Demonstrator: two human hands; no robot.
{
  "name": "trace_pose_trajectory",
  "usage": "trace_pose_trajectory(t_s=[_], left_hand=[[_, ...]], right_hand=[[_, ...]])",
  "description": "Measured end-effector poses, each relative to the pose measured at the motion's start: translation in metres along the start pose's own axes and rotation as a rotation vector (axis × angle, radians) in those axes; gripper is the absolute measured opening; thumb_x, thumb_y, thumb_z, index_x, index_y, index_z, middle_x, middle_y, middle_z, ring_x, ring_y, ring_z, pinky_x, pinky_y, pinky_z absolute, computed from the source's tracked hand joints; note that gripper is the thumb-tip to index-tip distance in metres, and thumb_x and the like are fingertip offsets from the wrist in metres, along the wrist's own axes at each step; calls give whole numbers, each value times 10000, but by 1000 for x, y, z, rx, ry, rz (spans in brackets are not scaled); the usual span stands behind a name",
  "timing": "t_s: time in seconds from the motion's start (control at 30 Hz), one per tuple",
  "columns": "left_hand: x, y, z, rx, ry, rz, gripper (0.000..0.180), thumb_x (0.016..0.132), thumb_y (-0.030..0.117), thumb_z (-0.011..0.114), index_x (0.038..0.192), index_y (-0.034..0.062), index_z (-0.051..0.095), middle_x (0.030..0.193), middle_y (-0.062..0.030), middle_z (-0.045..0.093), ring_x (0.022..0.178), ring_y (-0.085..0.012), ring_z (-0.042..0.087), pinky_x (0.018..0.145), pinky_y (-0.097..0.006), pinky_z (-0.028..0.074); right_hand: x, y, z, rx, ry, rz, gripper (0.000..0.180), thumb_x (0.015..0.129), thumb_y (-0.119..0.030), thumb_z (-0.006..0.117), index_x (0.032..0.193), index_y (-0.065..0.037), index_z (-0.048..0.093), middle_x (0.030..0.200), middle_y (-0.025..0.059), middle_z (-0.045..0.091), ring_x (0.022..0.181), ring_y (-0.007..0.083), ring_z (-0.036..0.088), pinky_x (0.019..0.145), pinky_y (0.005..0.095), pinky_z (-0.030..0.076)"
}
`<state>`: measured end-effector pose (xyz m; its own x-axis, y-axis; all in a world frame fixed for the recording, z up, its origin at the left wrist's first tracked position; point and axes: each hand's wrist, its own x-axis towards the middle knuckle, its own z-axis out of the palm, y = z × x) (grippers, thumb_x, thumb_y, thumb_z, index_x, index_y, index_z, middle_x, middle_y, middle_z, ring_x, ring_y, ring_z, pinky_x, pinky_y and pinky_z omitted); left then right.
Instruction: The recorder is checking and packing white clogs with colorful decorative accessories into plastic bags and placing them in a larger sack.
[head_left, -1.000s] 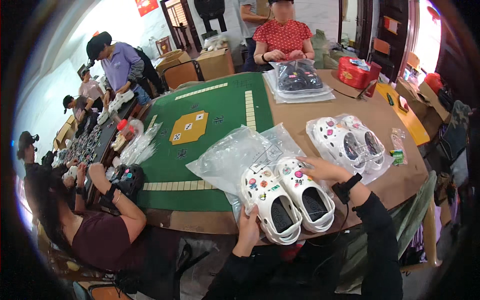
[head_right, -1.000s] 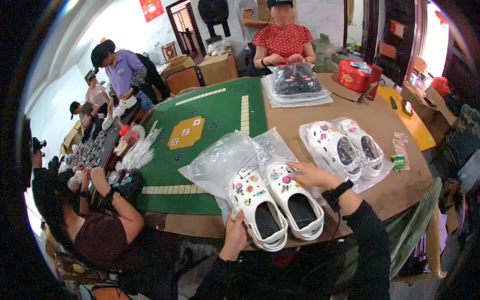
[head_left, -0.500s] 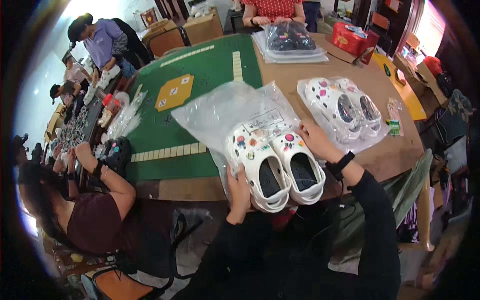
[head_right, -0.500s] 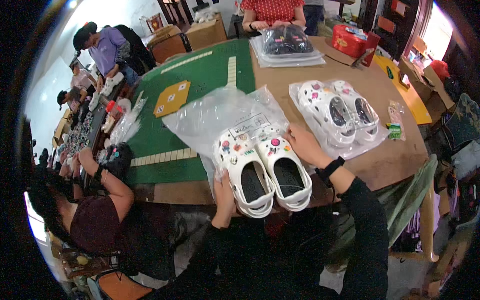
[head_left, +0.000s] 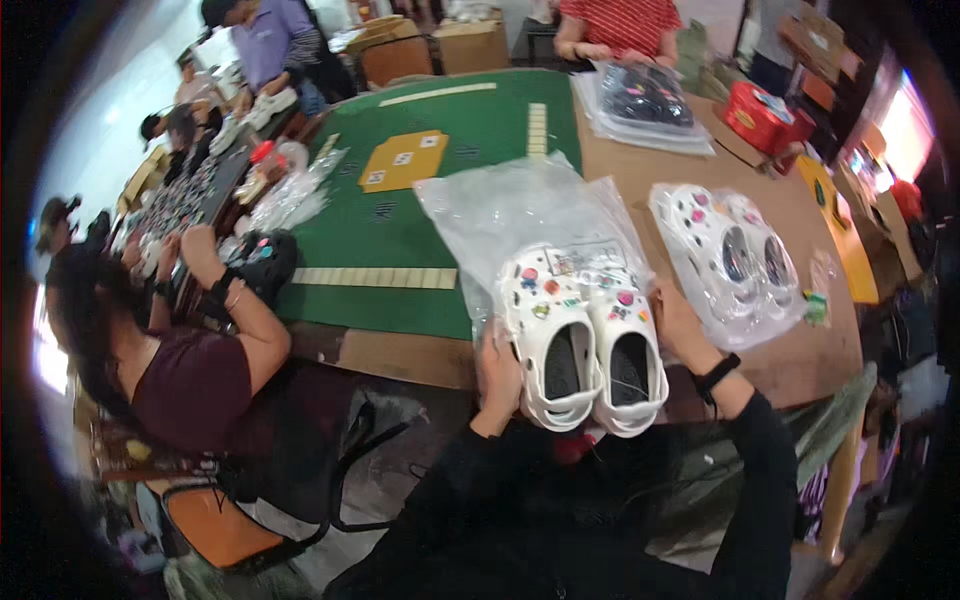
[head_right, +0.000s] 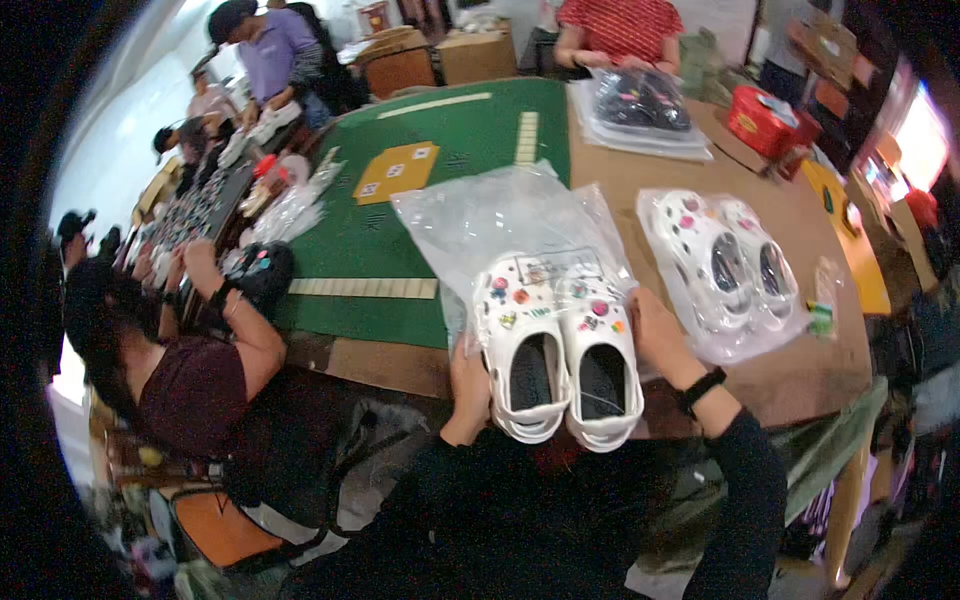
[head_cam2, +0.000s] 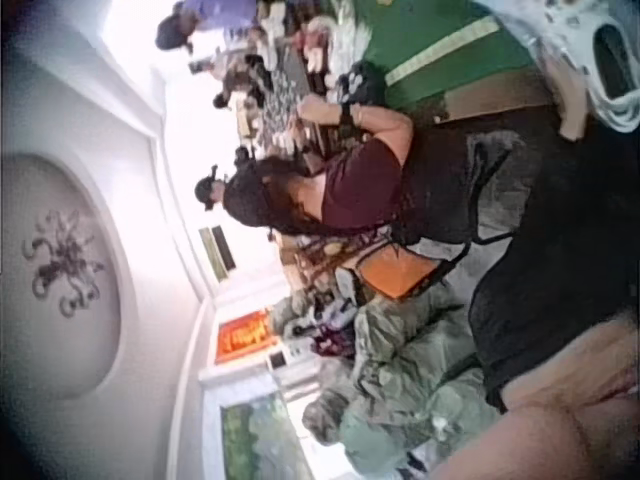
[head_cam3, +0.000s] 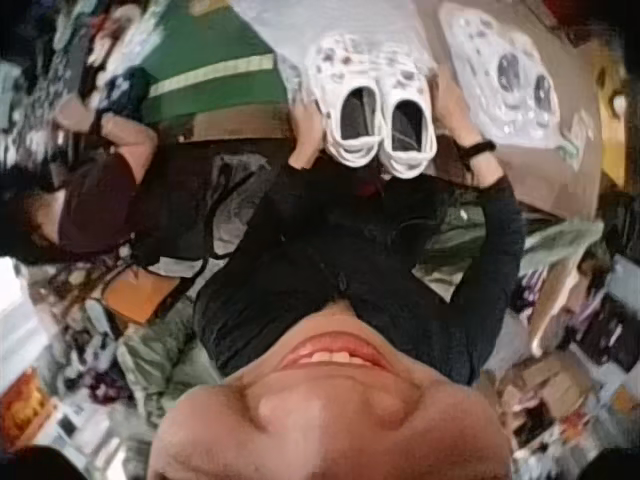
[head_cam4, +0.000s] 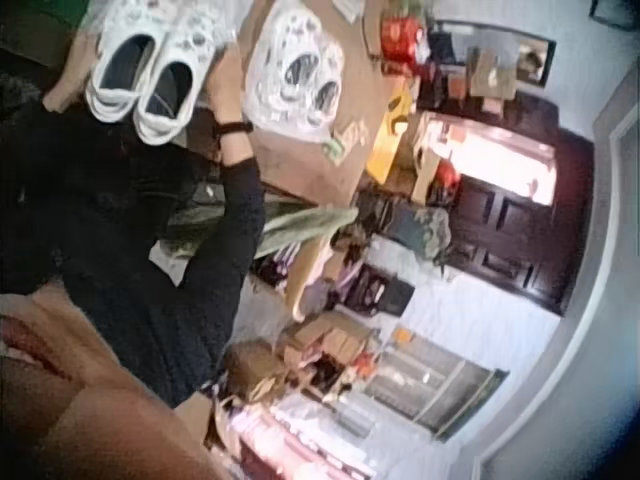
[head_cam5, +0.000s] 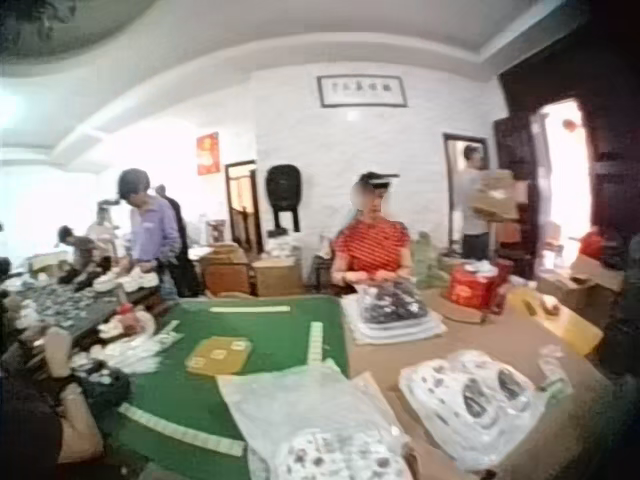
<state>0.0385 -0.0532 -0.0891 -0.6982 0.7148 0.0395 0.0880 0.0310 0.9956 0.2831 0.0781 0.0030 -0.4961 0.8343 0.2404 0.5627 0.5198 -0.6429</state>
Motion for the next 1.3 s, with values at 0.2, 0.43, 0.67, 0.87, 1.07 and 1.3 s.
trace_pose_trajectory(t_s=[0.2, 0.43, 0.67, 0.87, 1.07, 1.3], left_hand=[[-11, 31, 11, -145, -98, -38, 432, 966, 265, 367, 1264, -45, 411, 1133, -192, 561, 1042, -225, 526, 902, -303, 385], [-10, 29, 14, -162, -67, -83, 445, 964, 279, 364, 1288, -24, 395, 1183, -204, 539, 1096, -261, 512, 931, -318, 372], [-11, 28, 15, -74, -57, -50, 446, 961, 275, 364, 1299, -15, 381, 1226, -227, 499, 1148, -296, 478, 949, -335, 360], [-13, 46, 13, -113, -90, -98, 397, 957, 178, 354, 1283, -46, 390, 1227, -183, 497, 1119, -231, 470, 958, -309, 347], [-13, 38, 17, -59, -17, -22, 409, 960, 221, 373, 1283, -30, 391, 1153, -234, 547, 1069, -274, 536, 902, -329, 396], [-12, 23, 16, -83, 4, 70, 397, 926, 137, 391, 1280, -42, 392, 1163, -235, 541, 1075, -263, 529, 910, -321, 390]], right_hand=[[2, 29, 10, 5, 196, -36, 190, 840, -39, 465, 1028, -28, 489, 878, 204, 551, 803, 389, 548, 703, 423, 433], [18, 49, 17, 10, 140, -16, 201, 870, -73, 478, 1058, -2, 493, 955, 178, 541, 863, 338, 544, 762, 386, 429], [10, 48, 17, -139, 137, 54, 178, 867, -66, 474, 1005, 41, 511, 914, 188, 468, 871, 356, 493, 763, 388, 408], [-3, 36, 16, -186, 183, 111, 168, 878, -92, 470, 969, 37, 526, 917, 220, 511, 867, 390, 513, 739, 411, 413], [4, 25, 10, -151, 76, 277, 227, 915, -166, 437, 1054, -4, 512, 855, 248, 605, 798, 426, 565, 671, 473, 420], [-7, 34, 14, -181, 137, 238, 163, 903, -159, 443, 921, -6, 498, 763, 247, 588, 751, 426, 566, 652, 484, 410]])
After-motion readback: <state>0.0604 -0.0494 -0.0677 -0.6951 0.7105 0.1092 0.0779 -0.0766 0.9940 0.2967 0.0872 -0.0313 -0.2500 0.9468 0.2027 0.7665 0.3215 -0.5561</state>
